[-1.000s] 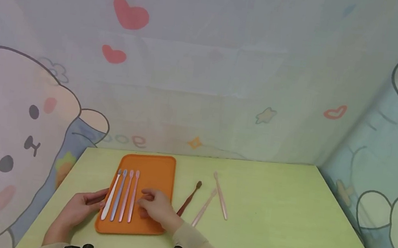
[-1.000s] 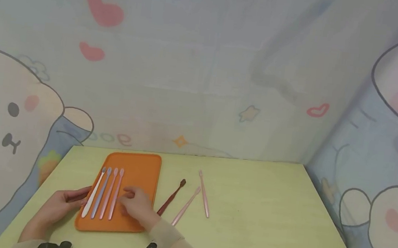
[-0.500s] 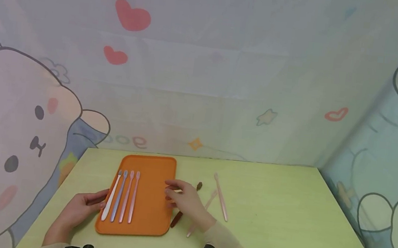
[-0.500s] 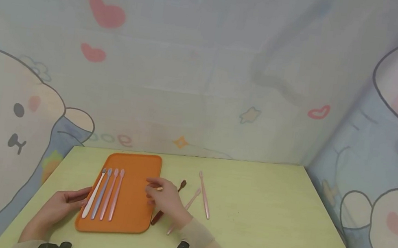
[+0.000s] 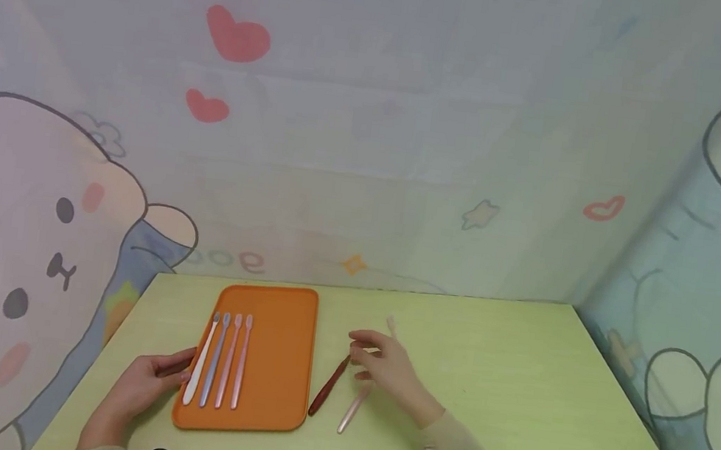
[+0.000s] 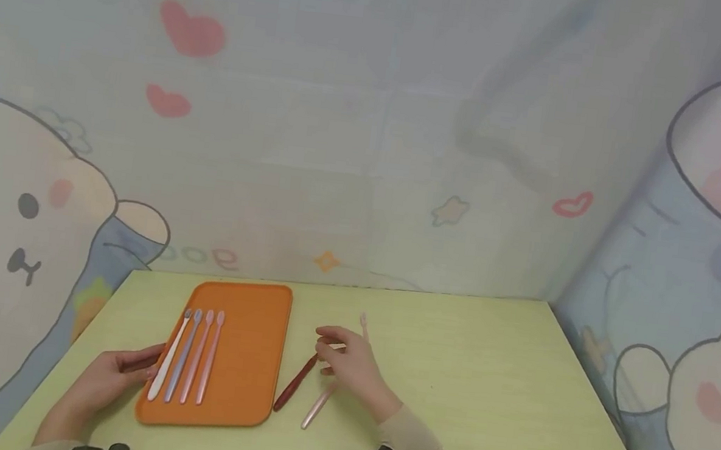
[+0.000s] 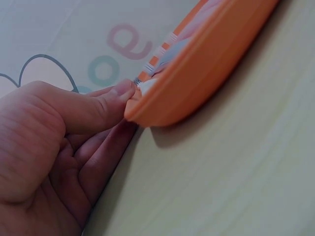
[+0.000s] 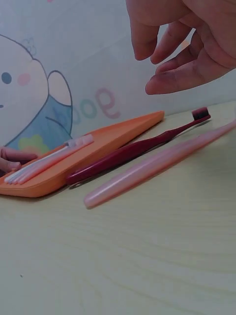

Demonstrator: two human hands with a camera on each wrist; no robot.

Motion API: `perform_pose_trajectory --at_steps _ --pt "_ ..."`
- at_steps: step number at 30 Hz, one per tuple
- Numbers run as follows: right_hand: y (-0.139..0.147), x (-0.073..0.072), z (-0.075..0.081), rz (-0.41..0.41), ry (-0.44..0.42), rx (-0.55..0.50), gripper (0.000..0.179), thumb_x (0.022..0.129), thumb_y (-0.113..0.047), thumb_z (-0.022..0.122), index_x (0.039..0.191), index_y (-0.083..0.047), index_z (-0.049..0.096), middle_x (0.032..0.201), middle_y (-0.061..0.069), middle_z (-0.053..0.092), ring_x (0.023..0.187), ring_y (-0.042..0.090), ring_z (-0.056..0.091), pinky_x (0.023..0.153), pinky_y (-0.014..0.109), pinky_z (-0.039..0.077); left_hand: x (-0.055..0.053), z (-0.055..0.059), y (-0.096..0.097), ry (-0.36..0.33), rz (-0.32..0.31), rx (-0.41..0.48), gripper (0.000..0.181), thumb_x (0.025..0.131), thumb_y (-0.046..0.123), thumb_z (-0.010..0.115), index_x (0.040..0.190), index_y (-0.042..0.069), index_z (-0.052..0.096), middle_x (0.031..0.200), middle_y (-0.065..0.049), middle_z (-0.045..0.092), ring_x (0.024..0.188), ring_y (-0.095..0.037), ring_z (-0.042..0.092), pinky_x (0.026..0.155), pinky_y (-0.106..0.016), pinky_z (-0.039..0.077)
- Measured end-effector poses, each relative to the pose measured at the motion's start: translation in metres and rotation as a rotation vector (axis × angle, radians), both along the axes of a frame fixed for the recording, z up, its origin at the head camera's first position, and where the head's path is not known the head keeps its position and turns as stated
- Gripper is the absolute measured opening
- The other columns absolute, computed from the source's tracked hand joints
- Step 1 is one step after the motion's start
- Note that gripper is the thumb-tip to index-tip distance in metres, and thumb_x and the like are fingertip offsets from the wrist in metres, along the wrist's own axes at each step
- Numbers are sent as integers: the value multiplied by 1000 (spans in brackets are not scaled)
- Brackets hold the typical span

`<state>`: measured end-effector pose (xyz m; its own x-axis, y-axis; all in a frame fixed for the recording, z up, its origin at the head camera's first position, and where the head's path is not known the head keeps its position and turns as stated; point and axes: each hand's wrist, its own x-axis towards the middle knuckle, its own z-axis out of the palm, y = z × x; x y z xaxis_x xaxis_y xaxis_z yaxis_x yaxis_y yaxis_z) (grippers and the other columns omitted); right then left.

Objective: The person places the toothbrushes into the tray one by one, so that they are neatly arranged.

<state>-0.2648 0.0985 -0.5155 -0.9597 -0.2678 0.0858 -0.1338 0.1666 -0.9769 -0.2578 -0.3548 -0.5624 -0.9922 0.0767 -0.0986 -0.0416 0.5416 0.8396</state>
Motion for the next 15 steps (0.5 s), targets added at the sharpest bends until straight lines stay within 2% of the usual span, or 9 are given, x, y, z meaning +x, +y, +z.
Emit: perform_pose_trajectory --at_steps 5,15 --pt "23 3 -3 -16 -23 14 40 108 -12 66 144 7 62 134 30 64 114 47 69 82 43 65 2 -1 -3 5 -7 4 55 102 20 76 150 0 59 148 -18 62 122 -6 62 93 -10 46" --pt "67 7 -11 -133 -22 91 40 107 -13 67 142 5 64 133 25 68 109 37 73 80 39 65 1 0 1 -29 4 34 55 103 20 75 151 0 58 150 -18 60 124 -9 62 92 -11 47"
